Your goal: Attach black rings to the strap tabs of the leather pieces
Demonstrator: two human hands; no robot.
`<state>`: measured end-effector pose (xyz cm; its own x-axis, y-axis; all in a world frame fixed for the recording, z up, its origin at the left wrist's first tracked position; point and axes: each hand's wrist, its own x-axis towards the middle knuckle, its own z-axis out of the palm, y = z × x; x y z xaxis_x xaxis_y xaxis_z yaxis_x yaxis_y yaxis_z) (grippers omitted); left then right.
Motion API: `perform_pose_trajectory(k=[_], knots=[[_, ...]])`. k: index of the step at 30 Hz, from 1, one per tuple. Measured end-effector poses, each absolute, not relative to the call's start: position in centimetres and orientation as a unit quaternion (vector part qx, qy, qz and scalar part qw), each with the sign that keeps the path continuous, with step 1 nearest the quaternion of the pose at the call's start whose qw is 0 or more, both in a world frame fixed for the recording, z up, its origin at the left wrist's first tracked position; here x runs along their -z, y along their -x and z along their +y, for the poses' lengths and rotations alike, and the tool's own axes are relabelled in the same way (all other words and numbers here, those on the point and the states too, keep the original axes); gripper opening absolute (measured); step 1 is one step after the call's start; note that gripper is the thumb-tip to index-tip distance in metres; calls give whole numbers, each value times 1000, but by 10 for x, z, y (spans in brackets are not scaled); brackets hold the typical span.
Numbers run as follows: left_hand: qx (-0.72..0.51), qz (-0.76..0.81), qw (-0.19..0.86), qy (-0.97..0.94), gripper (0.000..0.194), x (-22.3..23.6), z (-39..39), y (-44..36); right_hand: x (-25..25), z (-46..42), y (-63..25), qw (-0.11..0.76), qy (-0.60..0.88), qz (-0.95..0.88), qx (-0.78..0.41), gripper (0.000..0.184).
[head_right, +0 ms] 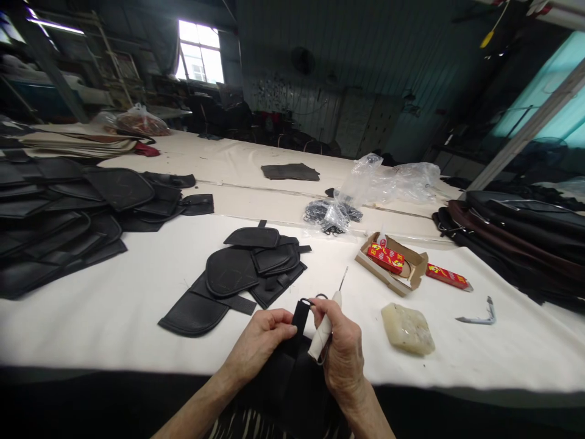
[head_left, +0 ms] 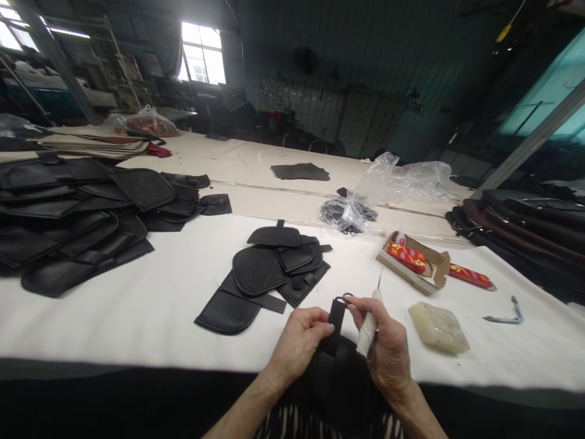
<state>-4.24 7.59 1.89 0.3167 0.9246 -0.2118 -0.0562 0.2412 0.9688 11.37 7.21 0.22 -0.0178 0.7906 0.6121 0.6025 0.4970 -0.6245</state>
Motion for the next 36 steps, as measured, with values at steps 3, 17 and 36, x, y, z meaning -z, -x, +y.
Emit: perform_pose_trajectory(k=[3,17,36], knots=[[-376,450,647,-487,12,-19,76,42,1,71,-117,494,478,-722,-88,17],[-366,436,661,-489,12,-23,77,47,-33,70,-119,378,299,-857,183,19],[-398,440,614,-521,13,-22,71,44,-38,66,-120,340,298,-872,191,21]])
